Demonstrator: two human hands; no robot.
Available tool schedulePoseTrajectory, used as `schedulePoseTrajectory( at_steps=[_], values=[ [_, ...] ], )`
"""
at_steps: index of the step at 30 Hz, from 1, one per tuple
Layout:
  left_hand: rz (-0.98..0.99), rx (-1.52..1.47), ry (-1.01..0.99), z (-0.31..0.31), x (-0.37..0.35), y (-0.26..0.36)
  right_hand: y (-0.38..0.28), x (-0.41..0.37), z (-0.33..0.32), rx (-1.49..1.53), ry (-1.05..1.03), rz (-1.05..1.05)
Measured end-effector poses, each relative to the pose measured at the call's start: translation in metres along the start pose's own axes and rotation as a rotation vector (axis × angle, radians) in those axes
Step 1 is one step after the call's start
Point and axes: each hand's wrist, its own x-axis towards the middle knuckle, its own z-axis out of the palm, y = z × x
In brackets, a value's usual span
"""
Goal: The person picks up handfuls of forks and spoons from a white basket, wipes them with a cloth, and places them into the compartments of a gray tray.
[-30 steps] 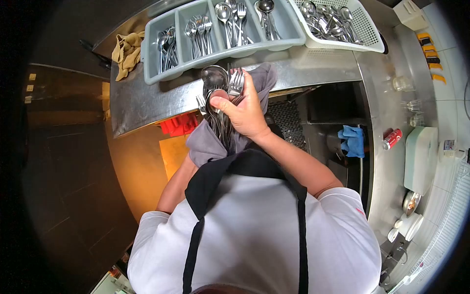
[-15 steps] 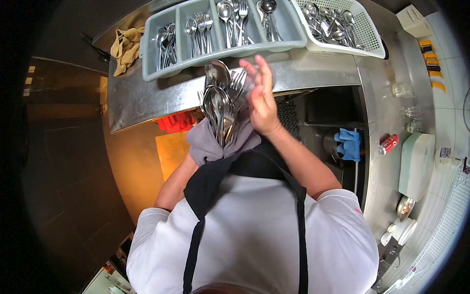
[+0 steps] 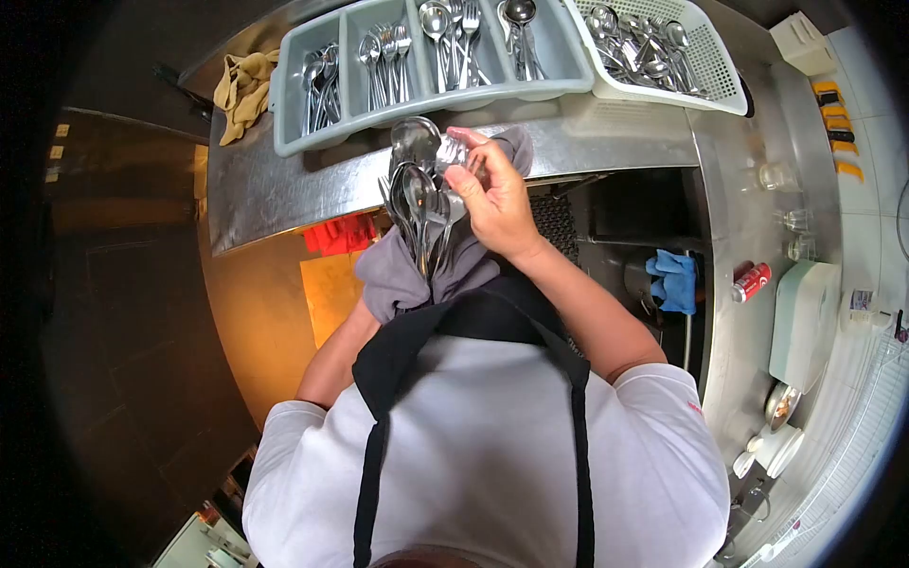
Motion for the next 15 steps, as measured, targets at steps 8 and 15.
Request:
schedulePoseTrajectory(
  at_steps=[8,15],
  values=[
    [0.019,0.034,0.097,0.002,-0.005,-0.012,-0.025,-0.009,0.004,0.352,-0.046,0.102],
    [-0.504,-0.971,0.251,0.04,-0.025,-0.042,-0.023,-0.01,0.03,0.182,0.139,0.073]
  ],
)
